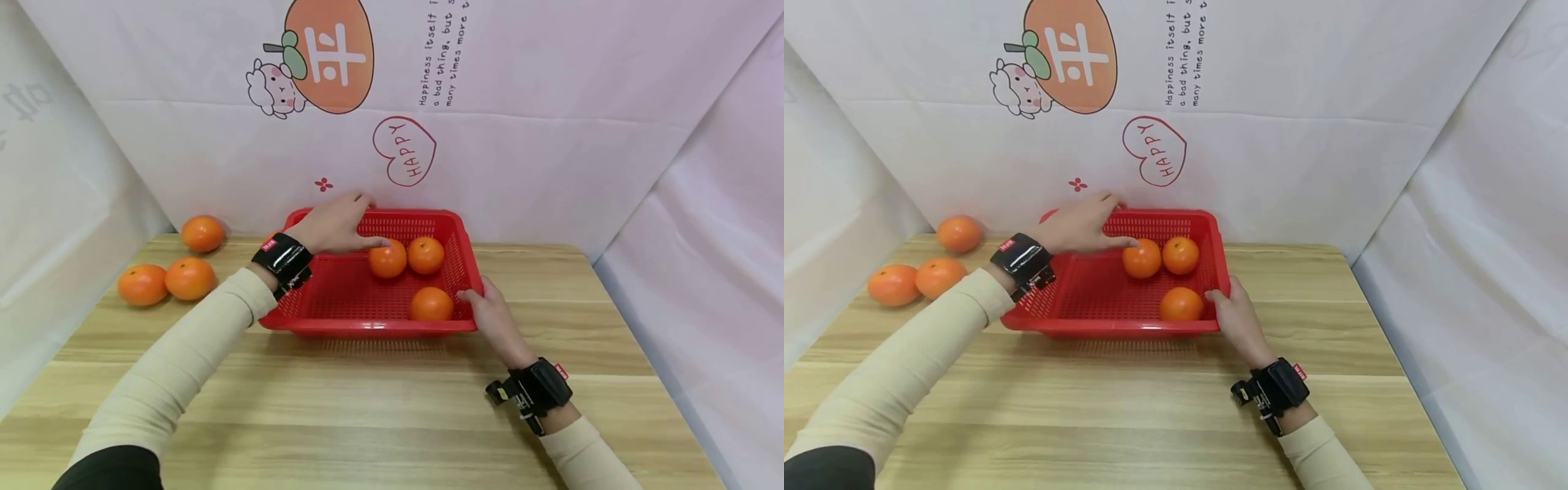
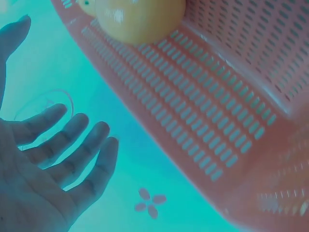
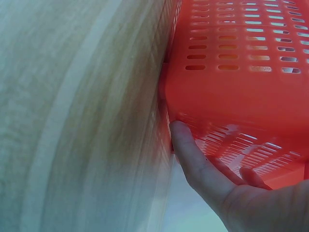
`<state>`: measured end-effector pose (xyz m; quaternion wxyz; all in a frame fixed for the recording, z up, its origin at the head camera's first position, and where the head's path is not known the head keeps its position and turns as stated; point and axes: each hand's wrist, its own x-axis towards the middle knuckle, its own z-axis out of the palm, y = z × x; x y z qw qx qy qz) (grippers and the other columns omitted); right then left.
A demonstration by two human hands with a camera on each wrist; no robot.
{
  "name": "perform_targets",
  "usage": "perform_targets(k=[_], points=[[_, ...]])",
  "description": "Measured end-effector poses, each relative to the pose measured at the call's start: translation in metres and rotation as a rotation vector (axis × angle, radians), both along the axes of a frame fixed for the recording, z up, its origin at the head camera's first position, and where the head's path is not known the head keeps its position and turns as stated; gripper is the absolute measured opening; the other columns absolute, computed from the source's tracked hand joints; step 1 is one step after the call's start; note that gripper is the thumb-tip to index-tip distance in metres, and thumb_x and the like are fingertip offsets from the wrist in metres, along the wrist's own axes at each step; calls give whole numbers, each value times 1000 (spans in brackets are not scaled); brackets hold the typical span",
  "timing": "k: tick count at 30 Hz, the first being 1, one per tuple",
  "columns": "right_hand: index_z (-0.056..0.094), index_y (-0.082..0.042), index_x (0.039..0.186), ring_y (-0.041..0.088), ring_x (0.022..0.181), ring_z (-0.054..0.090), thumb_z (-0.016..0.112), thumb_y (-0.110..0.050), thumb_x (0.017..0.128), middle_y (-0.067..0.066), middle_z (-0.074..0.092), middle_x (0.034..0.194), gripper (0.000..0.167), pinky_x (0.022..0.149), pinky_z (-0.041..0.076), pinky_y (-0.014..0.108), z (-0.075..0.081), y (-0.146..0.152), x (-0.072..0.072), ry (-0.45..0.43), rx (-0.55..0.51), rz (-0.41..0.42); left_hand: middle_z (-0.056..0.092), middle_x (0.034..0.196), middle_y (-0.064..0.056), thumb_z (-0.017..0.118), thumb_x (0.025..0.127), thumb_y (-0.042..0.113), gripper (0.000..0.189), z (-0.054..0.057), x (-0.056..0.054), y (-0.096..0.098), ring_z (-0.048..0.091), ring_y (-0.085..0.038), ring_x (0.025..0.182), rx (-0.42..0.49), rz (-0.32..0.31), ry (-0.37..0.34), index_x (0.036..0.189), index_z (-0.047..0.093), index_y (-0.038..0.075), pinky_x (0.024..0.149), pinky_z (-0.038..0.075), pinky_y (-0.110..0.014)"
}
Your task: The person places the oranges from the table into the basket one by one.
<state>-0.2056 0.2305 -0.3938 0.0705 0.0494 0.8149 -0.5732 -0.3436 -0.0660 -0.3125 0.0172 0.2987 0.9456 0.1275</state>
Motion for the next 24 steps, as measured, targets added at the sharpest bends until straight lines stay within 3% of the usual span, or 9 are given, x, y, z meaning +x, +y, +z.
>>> perform_targets(k=[7,12,24], points=[[41,-5,152,28,118,57,43,-22,109,17,54,143,47,94,49,28,1,1,0,2,2,4,47,154,-19,69,92,66,92,10,-4,-27,49,-35,139,76,51,73,155,42,5,115,48,-54],[40,-6,154,29,118,58,43,-22,109,17,55,144,48,93,49,27,1,2,0,-3,0,3,50,150,-21,71,93,60,88,13,-5,-46,50,-37,136,120,102,119,155,42,5,110,50,-57],[38,-7,157,30,126,55,44,-21,108,16,52,151,52,101,47,31,1,0,0,-5,-13,-5,41,160,-26,60,102,52,81,2,-10,-96,45,-44,144,165,291,73,160,34,2,117,44,-64]])
